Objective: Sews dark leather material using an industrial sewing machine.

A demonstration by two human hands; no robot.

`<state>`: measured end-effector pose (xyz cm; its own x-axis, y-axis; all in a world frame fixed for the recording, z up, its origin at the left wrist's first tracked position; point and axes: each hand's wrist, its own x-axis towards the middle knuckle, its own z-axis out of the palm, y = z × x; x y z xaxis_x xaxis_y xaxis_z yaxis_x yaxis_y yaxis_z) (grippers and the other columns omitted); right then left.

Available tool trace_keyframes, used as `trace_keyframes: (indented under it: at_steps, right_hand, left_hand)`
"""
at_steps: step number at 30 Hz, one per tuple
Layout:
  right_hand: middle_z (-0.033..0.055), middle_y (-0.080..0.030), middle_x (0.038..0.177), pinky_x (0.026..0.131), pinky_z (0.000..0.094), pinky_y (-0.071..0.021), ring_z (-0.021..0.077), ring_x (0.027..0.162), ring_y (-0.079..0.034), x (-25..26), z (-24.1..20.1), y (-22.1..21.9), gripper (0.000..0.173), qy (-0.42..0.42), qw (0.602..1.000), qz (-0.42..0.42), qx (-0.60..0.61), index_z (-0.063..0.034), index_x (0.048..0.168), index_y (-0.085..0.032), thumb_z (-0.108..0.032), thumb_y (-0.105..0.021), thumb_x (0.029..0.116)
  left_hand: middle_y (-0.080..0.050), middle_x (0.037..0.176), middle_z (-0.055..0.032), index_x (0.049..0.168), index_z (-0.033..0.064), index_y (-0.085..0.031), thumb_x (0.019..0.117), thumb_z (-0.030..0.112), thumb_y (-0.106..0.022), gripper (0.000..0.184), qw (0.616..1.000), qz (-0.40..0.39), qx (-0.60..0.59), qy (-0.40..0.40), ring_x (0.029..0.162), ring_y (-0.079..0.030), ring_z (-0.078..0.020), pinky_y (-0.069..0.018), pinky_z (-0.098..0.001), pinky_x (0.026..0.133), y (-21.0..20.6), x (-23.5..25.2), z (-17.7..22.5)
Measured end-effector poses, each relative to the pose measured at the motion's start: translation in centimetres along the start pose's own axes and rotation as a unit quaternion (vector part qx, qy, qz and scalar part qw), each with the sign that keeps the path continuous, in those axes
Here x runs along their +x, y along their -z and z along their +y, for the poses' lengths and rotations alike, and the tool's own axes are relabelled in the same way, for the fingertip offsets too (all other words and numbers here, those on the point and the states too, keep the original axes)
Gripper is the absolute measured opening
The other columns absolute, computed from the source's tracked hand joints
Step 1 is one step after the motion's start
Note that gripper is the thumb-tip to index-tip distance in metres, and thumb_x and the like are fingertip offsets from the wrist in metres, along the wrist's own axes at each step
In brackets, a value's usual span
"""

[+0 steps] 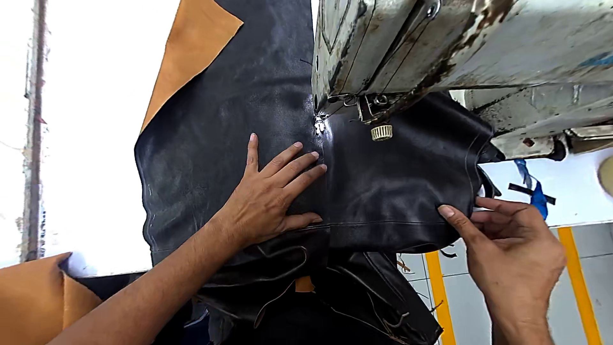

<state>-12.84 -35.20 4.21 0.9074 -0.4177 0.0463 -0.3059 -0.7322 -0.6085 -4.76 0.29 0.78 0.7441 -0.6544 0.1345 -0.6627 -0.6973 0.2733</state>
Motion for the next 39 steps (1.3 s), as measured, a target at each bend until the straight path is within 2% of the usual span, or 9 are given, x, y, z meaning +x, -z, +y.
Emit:
trace_keyframes:
  at_steps: [3, 5, 30, 32, 33, 34, 35, 37, 39]
  right_hand:
    - [-0.0018, -0.067, 0.081, 0.061, 0.0203, -0.0538, 0.0012, 0.066, -0.063, 0.0, -0.4, 0.0, 0.032, 0.022, 0.999, 0.025, 0.039, -0.0055, 0.103, -0.066, -0.025, -0.083, 0.0851]
    - [-0.0054, -0.066, 0.080, 0.061, 0.0167, -0.0520, -0.0022, 0.066, -0.060, 0.3, -0.9, 0.0, 0.026, 0.049, 0.996, 0.038, 0.070, -0.0067, 0.099, -0.067, -0.022, -0.083, 0.0849]
    - [-0.0076, -0.065, 0.081, 0.061, 0.0167, -0.0511, -0.0008, 0.068, -0.060, 5.3, -3.8, -0.3, 0.022, 0.102, 0.988, 0.038, 0.107, -0.0097, 0.100, -0.066, -0.017, -0.081, 0.0867]
    - [-0.0028, -0.068, 0.097, 0.072, 0.0218, -0.0571, 0.0035, 0.083, -0.066, 3.8, -3.5, 0.0, 0.034, 0.100, 0.991, 0.037, 0.084, -0.0088, 0.114, -0.064, -0.024, -0.080, 0.0894]
    - [0.0045, -0.067, 0.115, 0.084, 0.0294, -0.0592, 0.0106, 0.101, -0.067, 2.4, -3.4, 0.4, 0.048, 0.109, 0.992, 0.035, 0.058, -0.0062, 0.128, -0.060, -0.029, -0.079, 0.0906]
    - [0.0134, -0.060, 0.134, 0.096, 0.0384, -0.0559, 0.0201, 0.120, -0.062, 1.0, -3.3, 0.9, 0.060, 0.133, 0.990, 0.037, 0.029, -0.0029, 0.139, -0.055, -0.031, -0.078, 0.0916]
    - [0.0203, -0.055, 0.140, 0.102, 0.0449, -0.0519, 0.0281, 0.129, -0.056, -0.4, -3.3, 0.9, 0.063, 0.168, 0.984, 0.055, 0.012, 0.0004, 0.140, -0.054, -0.030, -0.079, 0.0904]
    - [0.0171, -0.060, 0.134, 0.106, 0.0459, -0.0496, 0.0278, 0.129, -0.057, -3.3, -4.3, -0.2, 0.047, 0.221, 0.973, 0.068, 0.023, -0.0017, 0.130, -0.062, -0.023, -0.078, 0.0904]
    - [0.0117, -0.069, 0.123, 0.105, 0.0441, -0.0514, 0.0246, 0.125, -0.061, -4.9, -6.3, -2.5, 0.024, 0.256, 0.964, 0.013, 0.068, -0.0051, 0.114, -0.073, -0.018, -0.072, 0.0944]
  left_hand:
    - [-0.045, 0.161, -0.0026, 0.152, 0.0271, -0.052, 0.0896, 0.080, -0.046, 0.082, 1.000, -0.006, 0.002, 0.009, 0.152, -0.035, -0.0294, -0.0106, -0.0797, 0.117, 0.1, 0.2, -0.1]
    - [-0.045, 0.161, -0.0026, 0.150, 0.0289, -0.054, 0.0875, 0.081, -0.047, 0.082, 1.000, -0.013, 0.006, 0.011, 0.153, -0.034, -0.0304, -0.0099, -0.0801, 0.116, 0.3, 0.5, -0.3]
    - [-0.050, 0.156, -0.0022, 0.147, 0.0325, -0.057, 0.0827, 0.088, -0.043, 0.086, 1.000, 0.011, 0.010, -0.003, 0.150, -0.039, -0.0332, -0.0079, -0.0842, 0.111, 0.4, 3.8, -4.2]
    - [-0.047, 0.159, -0.0025, 0.149, 0.0320, -0.055, 0.0841, 0.089, -0.040, 0.087, 1.000, -0.005, 0.007, 0.005, 0.151, -0.036, -0.0341, -0.0061, -0.0852, 0.111, 1.0, 3.5, -3.7]
    - [-0.046, 0.160, -0.0049, 0.150, 0.0284, -0.054, 0.0871, 0.086, -0.040, 0.086, 1.000, -0.017, 0.001, 0.015, 0.152, -0.034, -0.0354, -0.0070, -0.0847, 0.112, 1.8, 3.0, -2.6]
    - [-0.047, 0.158, -0.0094, 0.149, 0.0205, -0.055, 0.0913, 0.079, -0.045, 0.082, 0.999, -0.018, -0.020, 0.025, 0.152, -0.034, -0.0362, -0.0093, -0.0817, 0.116, 2.7, 2.2, -0.9]
    - [-0.052, 0.153, -0.0117, 0.143, 0.0134, -0.059, 0.0931, 0.072, -0.052, 0.077, 0.998, 0.003, -0.053, 0.036, 0.148, -0.042, -0.0336, -0.0170, -0.0746, 0.120, 3.4, 1.2, 1.1]
    - [-0.065, 0.134, -0.0099, 0.131, 0.0084, -0.066, 0.0931, 0.059, -0.065, 0.064, 0.991, 0.043, -0.112, 0.052, 0.132, -0.057, -0.0271, -0.0359, -0.0599, 0.118, 3.3, -1.6, 4.6]
    - [-0.068, 0.127, -0.0078, 0.129, 0.0085, -0.067, 0.0979, 0.046, -0.065, 0.048, 0.989, 0.041, -0.128, 0.064, 0.127, -0.061, -0.0245, -0.0407, -0.0545, 0.116, 1.9, -3.6, 6.0]
